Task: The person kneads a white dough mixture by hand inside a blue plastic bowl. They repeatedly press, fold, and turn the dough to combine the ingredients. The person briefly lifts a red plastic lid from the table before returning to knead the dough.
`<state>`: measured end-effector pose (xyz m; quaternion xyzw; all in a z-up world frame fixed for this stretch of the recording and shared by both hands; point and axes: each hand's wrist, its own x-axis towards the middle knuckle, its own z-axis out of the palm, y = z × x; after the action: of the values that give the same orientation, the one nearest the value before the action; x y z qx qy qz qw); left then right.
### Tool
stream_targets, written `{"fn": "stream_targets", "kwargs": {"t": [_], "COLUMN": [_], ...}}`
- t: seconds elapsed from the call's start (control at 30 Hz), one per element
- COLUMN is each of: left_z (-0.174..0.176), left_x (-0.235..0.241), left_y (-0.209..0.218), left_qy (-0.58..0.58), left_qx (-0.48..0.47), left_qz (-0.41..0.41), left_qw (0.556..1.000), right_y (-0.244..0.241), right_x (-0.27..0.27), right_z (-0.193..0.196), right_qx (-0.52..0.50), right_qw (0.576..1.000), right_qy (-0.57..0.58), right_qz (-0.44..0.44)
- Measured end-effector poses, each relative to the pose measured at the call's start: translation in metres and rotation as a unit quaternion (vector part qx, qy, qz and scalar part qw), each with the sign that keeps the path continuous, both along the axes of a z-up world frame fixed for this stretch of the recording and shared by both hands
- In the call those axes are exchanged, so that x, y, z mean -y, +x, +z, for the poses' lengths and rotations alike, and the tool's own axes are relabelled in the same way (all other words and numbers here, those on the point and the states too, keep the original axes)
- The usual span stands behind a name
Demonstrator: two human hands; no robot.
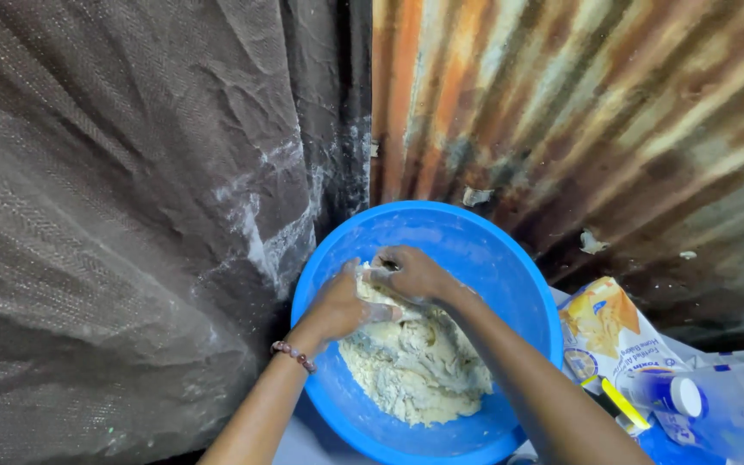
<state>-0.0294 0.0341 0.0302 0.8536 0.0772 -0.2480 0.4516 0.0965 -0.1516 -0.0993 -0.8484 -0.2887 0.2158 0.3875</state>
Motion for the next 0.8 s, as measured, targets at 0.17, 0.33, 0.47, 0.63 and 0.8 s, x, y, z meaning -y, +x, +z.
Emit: {"fn": "stream_targets", "kwargs": {"t": [0.17,0.33,0.47,0.63,0.8], "left_z": [0.0,-0.035,-0.042,-0.014,-0.05], "left_x": [-0.007,-0.01,-0.01,-0.001,0.009], "left_y": [-0.004,0.008,0.009,0.001,0.021], "left_qy": [-0.17,-0.131,-0.097,0.02,0.076], "left_qx": [-0.006,0.015,0.027,0.007,-0.044], "left_qz": [-0.047,-0.107,-0.144,-0.227,-0.243], "left_qw": [0.984,0.986,0.984,0.974,0.966], "right_y": [-0.059,-0.099,-0.112,-0.121,-0.123], "right_x": [0.037,0.045,0.062,0.073,0.066], "right_z": [0.084,0.115,0.096,0.077,0.07], "right_qx": [0.0,0.036,0.036,0.025,0.02], "right_qw": [0.996,0.983,0.978,0.98,0.969], "right_qy": [-0.077,-0.169,-0.199,-0.195,-0.246], "right_qz": [0.036,0.055,0.058,0.041,0.012]}}
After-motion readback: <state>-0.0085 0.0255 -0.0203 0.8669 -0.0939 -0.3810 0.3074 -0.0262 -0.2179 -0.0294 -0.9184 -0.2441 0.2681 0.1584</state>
